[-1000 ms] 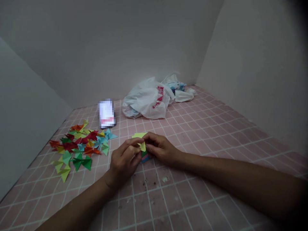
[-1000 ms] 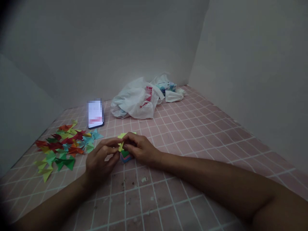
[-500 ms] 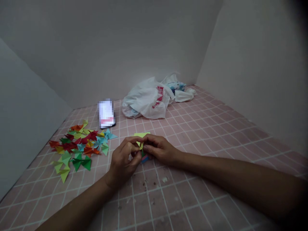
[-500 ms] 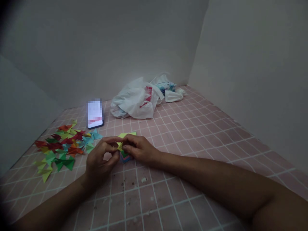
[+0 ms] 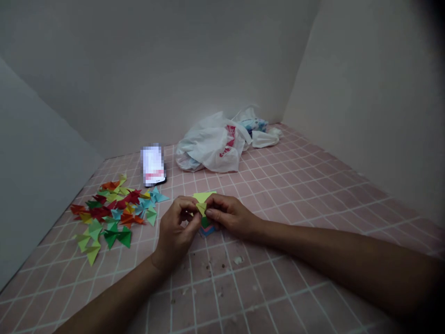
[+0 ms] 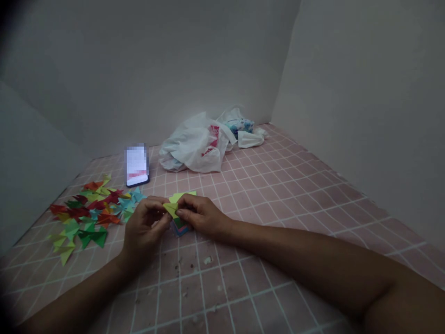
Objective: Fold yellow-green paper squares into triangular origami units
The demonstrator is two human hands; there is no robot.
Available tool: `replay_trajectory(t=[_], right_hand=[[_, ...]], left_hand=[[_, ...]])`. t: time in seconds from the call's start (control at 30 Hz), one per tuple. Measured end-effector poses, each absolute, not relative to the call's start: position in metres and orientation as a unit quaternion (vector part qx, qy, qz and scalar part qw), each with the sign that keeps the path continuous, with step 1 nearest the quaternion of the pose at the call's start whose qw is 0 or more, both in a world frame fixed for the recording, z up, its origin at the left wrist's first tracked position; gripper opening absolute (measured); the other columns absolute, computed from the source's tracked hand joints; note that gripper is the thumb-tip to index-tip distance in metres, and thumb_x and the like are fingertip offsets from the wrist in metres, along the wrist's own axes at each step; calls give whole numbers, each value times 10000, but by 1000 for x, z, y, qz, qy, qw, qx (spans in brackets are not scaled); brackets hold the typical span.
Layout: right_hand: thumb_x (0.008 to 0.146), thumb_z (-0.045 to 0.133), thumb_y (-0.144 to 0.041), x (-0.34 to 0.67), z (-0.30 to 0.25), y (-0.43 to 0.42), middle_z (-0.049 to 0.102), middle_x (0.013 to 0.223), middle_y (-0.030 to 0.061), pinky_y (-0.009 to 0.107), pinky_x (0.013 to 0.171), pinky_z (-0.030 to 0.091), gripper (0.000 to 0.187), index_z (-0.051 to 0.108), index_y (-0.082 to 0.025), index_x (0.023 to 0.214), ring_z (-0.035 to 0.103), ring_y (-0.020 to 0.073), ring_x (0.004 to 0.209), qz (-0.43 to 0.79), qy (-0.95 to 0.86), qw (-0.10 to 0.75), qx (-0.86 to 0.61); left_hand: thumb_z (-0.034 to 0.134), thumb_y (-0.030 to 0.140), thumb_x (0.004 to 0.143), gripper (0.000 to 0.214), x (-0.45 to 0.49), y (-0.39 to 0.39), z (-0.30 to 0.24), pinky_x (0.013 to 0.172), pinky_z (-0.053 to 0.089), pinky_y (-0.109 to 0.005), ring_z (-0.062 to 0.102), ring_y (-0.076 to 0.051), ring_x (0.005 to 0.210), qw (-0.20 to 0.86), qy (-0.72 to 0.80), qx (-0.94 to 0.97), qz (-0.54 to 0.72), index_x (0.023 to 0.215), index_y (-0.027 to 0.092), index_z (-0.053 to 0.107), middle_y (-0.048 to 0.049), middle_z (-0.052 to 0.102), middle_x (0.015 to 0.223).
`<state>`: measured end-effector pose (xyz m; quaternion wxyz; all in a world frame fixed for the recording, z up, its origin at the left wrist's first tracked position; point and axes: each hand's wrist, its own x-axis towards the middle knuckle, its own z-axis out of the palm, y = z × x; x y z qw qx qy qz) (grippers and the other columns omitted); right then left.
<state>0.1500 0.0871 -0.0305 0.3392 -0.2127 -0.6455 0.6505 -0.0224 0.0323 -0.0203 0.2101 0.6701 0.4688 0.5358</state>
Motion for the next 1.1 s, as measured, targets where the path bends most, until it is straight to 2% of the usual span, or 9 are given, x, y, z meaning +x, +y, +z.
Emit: replay_trajectory(t=[0.1,0.3,0.5,0.67,1.1], right_hand=[[879,599,-285,149,-32,87,523,667,-45,211,499,363,132,551,-165,856,461,71,527,665,-629,341,-215],[866,619,-263,149,-33,88,565,683,-39,202,498,385,117,556,-166,875,486,66,521,701,-589,343,-210],[876,623,-301,152,-32,91,572,651,-39,204,495,379,163,554,-158,840,493,66,511,715,-583,325,-209],[871,632,-323,152,-30,92,595,682,-26,205,504,388,193,554,-150,836,514,65,524,723,-589,302,-198],[830,677,-290,148,-33,91,590,652,-58,181,434,376,196,523,-176,872,514,57,464,734,-550,336,-214]], left_hand=[[669,140,801,227,-20,34,-21,673,542,-229,660,-125,766,321,493,589,554,998,210,581,-1,657,876],[696,219,797,101,-19,35,-19,604,498,-222,591,-106,646,443,475,535,540,862,178,630,16,623,764],[673,285,848,121,-19,32,-17,625,509,-238,605,-120,666,480,453,538,523,891,177,637,8,629,768],[700,256,815,119,-20,33,-17,630,504,-234,601,-114,657,488,464,514,531,867,173,631,13,640,752],[729,284,795,150,-18,37,-17,600,493,-221,610,-111,624,526,475,472,524,850,157,670,-1,673,709]])
